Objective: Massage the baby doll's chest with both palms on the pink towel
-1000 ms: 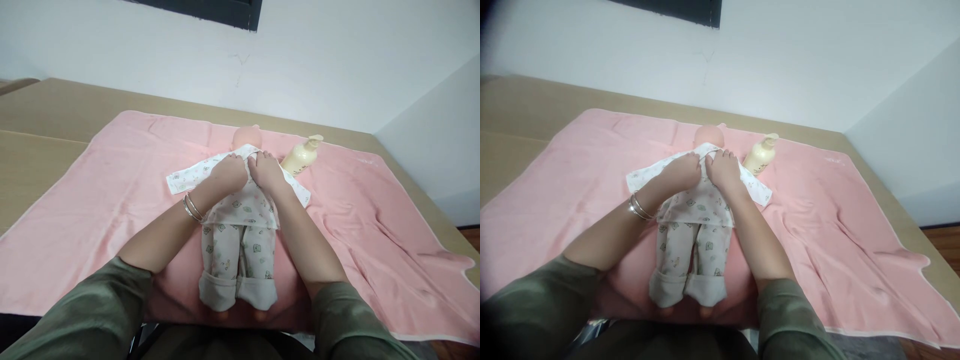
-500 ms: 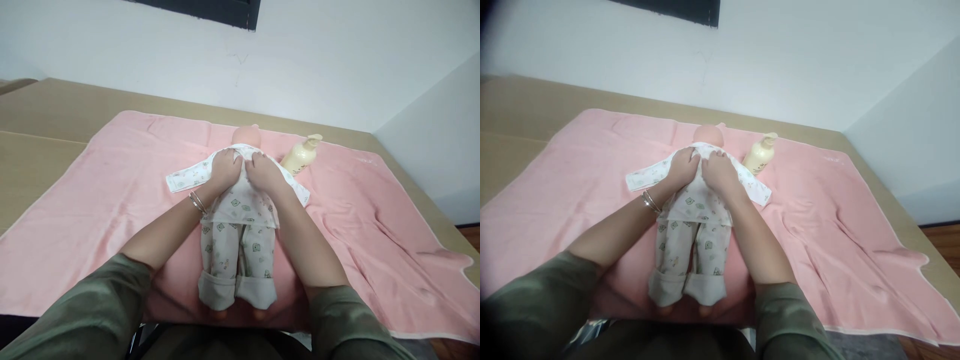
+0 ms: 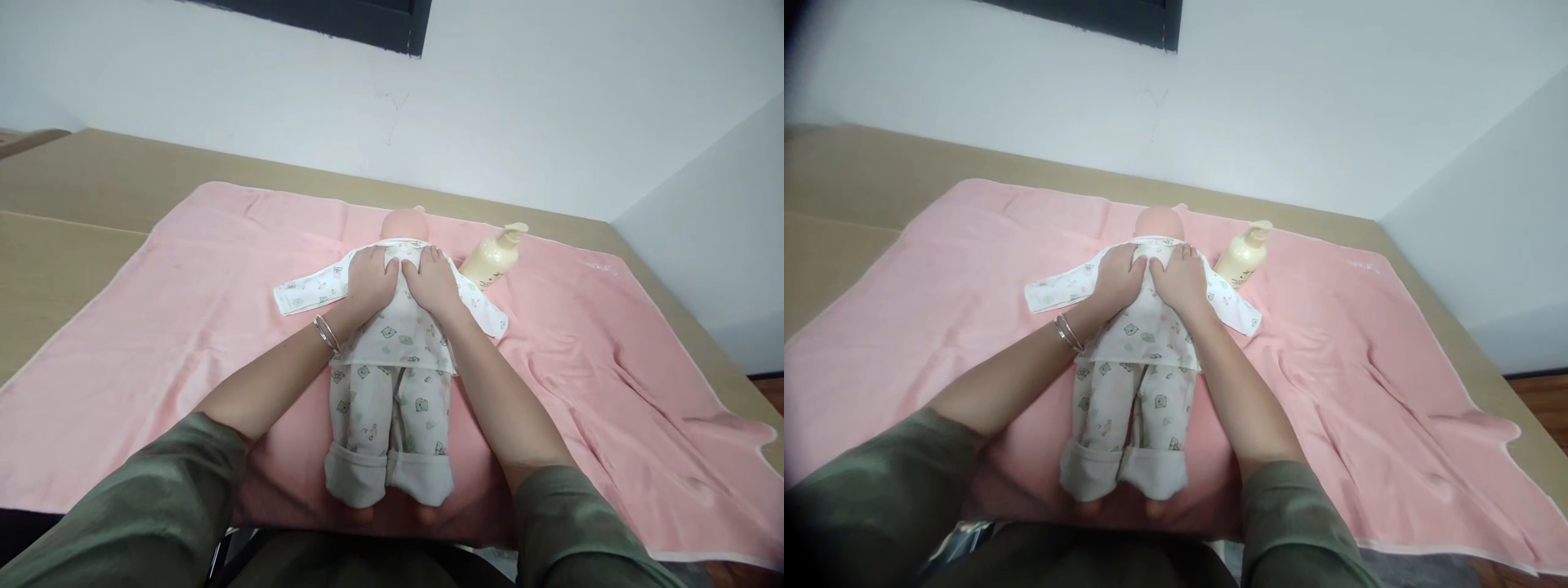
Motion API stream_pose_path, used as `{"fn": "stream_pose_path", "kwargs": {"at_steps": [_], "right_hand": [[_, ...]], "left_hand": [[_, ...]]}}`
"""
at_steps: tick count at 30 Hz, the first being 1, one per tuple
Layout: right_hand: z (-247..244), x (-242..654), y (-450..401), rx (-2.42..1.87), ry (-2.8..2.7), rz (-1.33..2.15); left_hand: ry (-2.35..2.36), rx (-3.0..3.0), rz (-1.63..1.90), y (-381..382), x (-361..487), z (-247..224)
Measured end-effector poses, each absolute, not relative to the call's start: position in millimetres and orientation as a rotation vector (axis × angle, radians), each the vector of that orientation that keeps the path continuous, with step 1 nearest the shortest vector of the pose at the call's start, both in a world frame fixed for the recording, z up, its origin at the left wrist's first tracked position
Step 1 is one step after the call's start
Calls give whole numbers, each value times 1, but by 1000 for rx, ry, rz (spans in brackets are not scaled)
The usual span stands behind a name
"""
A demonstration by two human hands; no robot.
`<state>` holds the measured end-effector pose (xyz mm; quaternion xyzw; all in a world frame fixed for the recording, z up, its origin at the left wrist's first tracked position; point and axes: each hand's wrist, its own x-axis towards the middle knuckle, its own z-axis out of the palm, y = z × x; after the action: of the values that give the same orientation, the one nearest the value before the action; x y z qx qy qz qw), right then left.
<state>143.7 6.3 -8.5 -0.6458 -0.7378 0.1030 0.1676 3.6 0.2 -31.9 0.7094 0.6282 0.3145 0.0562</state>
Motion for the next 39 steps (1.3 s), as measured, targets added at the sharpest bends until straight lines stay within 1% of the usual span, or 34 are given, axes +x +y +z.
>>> {"fn": "stream_pose_path", "kwargs": {"at_steps": [3,8,11,16,19,21,24,28,31,33,39], "right_hand": [[-8,146,7,-1814,-2113,299],[-4,154,12,-1776,-2150,397],[3,154,9,-1794,-2191,384],[25,140,-20,-1892,-2346,229],[35,129,-43,-1757,-2664,47],[37,126,-49,-1688,-2775,-50],[30,130,-38,-1679,-2674,3],[18,150,-5,-1697,-2345,305],[14,163,8,-1716,-2184,499],[13,164,8,-1729,-2164,491],[15,141,-19,-1843,-2284,183]], "left_hand": [[1899,2227,882,-4,3,-24],[1908,2396,667,-24,13,-11],[1867,2493,576,-35,19,-8],[1777,2452,585,-23,10,1],[1765,2336,570,-8,-3,4],[1758,2319,583,-3,-6,3],[1800,2404,632,-9,-1,-2],[1877,2431,641,-30,16,-8],[1819,2454,642,-41,25,-14],[1777,2471,672,-41,26,-17],[1698,2391,779,-12,4,-13]]}}
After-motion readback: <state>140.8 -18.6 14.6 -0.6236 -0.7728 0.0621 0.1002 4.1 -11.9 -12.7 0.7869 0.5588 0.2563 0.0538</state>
